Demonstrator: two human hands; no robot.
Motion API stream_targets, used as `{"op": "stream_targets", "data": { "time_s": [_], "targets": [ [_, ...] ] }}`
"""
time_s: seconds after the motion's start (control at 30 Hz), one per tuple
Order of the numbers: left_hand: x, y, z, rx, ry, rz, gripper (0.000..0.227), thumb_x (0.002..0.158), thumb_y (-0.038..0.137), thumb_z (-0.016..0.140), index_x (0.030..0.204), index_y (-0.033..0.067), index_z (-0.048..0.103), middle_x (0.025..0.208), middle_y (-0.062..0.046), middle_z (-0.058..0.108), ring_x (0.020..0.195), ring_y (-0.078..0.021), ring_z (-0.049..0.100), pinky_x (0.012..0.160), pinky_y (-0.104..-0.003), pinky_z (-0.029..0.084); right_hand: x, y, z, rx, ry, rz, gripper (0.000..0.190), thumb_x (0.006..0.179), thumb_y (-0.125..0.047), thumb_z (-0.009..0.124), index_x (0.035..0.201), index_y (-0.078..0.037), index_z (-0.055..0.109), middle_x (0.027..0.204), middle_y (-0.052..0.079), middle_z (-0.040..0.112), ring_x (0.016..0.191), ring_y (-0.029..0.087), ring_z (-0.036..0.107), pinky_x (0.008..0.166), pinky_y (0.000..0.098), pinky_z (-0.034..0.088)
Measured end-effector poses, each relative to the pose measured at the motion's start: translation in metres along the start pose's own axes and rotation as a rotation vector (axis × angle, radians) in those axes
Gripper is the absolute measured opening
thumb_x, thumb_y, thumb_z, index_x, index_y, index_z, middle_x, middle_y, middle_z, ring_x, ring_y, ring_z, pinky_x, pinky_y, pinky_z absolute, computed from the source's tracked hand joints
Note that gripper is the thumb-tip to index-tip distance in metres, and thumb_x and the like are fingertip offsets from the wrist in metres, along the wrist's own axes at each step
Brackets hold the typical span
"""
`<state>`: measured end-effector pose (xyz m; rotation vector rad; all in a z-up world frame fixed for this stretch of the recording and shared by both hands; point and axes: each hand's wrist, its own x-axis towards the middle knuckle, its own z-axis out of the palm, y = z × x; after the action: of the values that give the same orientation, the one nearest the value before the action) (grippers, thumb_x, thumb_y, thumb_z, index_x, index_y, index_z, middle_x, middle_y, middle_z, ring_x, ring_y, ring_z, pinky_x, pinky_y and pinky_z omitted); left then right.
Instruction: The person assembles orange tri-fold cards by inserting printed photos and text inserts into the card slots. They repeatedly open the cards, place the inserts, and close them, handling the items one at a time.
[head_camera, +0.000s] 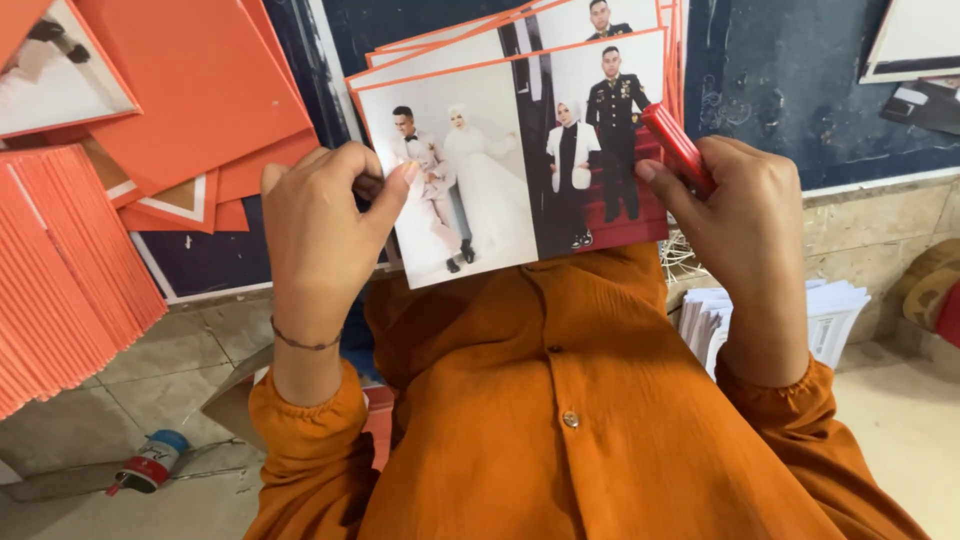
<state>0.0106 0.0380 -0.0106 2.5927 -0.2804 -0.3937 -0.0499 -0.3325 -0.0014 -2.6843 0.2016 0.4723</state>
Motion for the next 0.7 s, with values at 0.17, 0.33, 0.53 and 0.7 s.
{"op": "stream_targets", "data": {
  "time_s": [0.17,0.33,0.53,0.7],
  "targets": [
    [-0.005,0.001,0.000,0.166,0.044,0.074,0.056,0.123,0.039,0.085,0.082,0.0126,0.059,0.072,0.001,0.060,0.073,-0.0282,0.062,0.089,-0.051,0.044,-0.005,0.014,-0.018,0.150,-0.078,-0.151,0.069,0.111,-0.042,0.085,0.080,-0.006,0.035,0.073,0.005,0.035,0.064,0.022,0.030,0.065,0.0408,0.028],
    [-0.008,-0.001,0.000,0.107,0.025,0.068,0.052,0.124,0.034,0.086,0.083,0.0115,0.062,0.076,0.002,0.065,0.074,-0.0257,0.063,0.090,-0.050,0.043,-0.001,0.009,-0.028,0.170,-0.144,-0.133,0.023,0.101,-0.029,0.093,0.098,-0.014,0.076,0.083,-0.001,0.065,0.067,0.018,0.050,0.071,0.0329,0.039],
    [-0.007,-0.001,0.001,0.128,0.031,0.056,0.052,0.123,0.036,0.086,0.083,0.0118,0.062,0.075,0.003,0.065,0.076,-0.0249,0.063,0.089,-0.048,0.042,0.004,0.007,-0.022,0.141,-0.142,-0.048,0.027,0.095,-0.031,0.098,0.089,-0.012,0.078,0.086,-0.004,0.075,0.067,0.016,0.055,0.068,0.0335,0.041],
    [-0.006,0.000,-0.001,0.136,0.027,0.056,0.052,0.124,0.037,0.085,0.084,0.0119,0.063,0.073,0.003,0.064,0.074,-0.0236,0.061,0.091,-0.048,0.042,0.006,0.010,-0.020,0.124,-0.141,-0.071,0.029,0.096,-0.032,0.097,0.086,-0.013,0.078,0.087,-0.003,0.076,0.073,0.017,0.062,0.071,0.0341,0.044]
  ]
}}
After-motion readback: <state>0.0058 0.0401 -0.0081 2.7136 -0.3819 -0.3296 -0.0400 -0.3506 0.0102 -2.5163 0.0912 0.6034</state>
